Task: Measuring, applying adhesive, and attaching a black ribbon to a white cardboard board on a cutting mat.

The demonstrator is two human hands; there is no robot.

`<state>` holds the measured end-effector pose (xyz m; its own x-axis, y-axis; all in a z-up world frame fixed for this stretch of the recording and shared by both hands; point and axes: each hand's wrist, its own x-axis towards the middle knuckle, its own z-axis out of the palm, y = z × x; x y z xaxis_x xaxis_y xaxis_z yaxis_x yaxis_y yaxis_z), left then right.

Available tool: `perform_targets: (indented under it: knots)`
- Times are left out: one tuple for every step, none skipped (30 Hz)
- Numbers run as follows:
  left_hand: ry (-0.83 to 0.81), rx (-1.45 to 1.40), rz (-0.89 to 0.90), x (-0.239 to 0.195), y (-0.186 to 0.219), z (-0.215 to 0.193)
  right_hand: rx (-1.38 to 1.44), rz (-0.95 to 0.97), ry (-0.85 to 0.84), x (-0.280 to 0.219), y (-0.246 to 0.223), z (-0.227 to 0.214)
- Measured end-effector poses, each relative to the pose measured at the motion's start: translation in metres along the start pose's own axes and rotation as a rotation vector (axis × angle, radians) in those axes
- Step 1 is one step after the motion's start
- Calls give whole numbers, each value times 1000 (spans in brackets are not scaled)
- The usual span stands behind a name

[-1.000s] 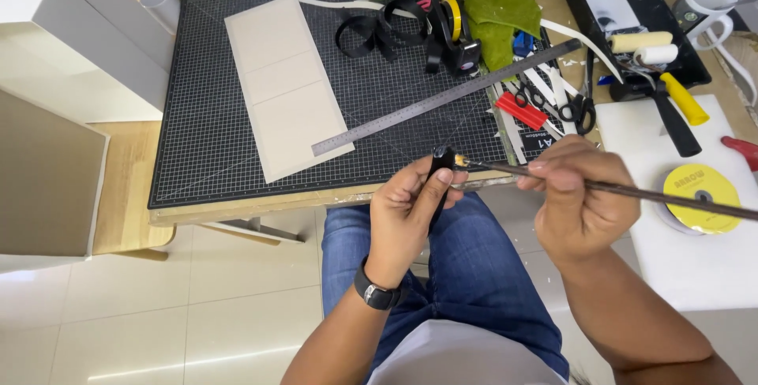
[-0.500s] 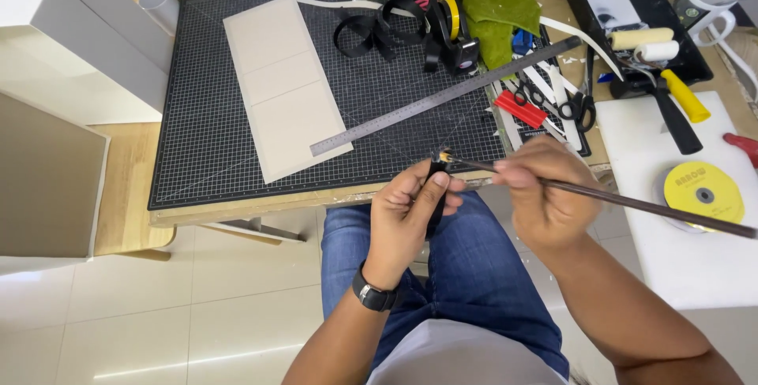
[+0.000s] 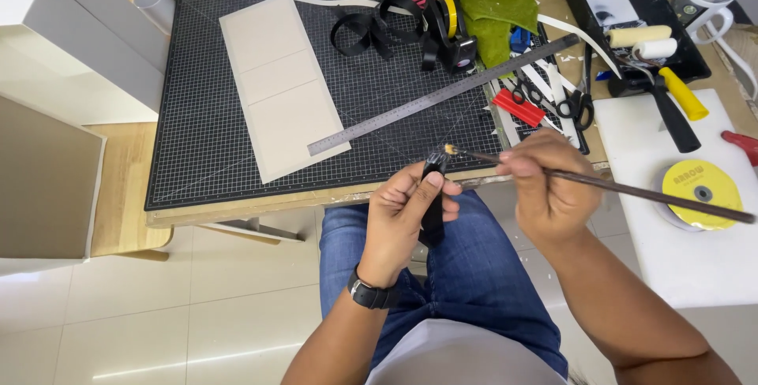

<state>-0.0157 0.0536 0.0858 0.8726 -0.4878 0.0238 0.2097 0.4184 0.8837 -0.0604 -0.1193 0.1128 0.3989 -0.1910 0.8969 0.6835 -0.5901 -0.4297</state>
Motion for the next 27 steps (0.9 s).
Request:
perform_targets:
  knots:
    - [3,0,2,1,-2,-1,3,-1,-2,-1,0,-2]
    - [7,-18,-9,1,-4,-2,4,-13,19,-1,1,-4]
    - [7,-35,-22,2,-6,-3,2,-25,41,-2,1,-7]
    - [6,-35,-22,1,-3,-1,1,-26,42,-1,-2,-3]
    - [-1,-30,-24,-1,1,1,14,-3,7,0,-5,0]
    - [-8,-24,-26,-2,4,2,27,21,-29,1,-7,3]
    - [-11,-25,-27,0,-1,0,24,21,-28,0,-4,1]
    - [-9,-27,-25,1,-5,-2,-6,3,-23,-1,0,-1]
    - [-1,-27,-19,2,-9,-5,-27,-17,-19,-2,4,-1]
    - [3,-26,-17,2,-8,-4,-23,-18,-20,-3,4,-3]
    - [0,-27,-17,1,-7,-4,-17,-18,0,-3,3,-6]
    - [-3,-27,-18,1,-5,-3,-11,-18,20,-5,3,-8]
    - [-2,-27,-19,0,-2,-2,-11,-17,19,-4,0,-4]
    - [-8,-17,-14,-1,2,0,4,-2,-15,-4,-3,0]
    - [-17,-6,-9,-2,5,2,16,12,-47,-4,-5,4]
    - [-20,-6,-10,-2,4,1,13,12,-45,-5,-2,2]
    - [-16,-4,-3,-1,3,0,-4,15,-33,-5,1,1]
    - [-12,-1,3,0,2,-2,-21,18,-20,-5,4,0]
    - [-11,0,7,0,2,-2,-18,15,-20,-5,4,-2]
    - [-10,2,8,0,2,-2,-9,8,0,-5,3,-3]
    - [-9,3,4,-2,2,-2,-2,7,20,-6,0,-6]
    - [-7,3,2,-3,3,-1,-1,9,20,-4,-2,-2]
    - [-13,6,6,-3,5,0,-5,17,-21,-2,-4,2]
    - [-19,9,10,-2,6,1,-9,25,-62,0,-6,5]
    - [-21,8,12,-1,5,0,-11,23,-62,-3,-1,2]
    - [-21,-1,12,0,3,-1,-8,33,-31,-7,4,-2]
    - [-13,-8,16,0,3,-2,2,43,-3,-10,9,-4]
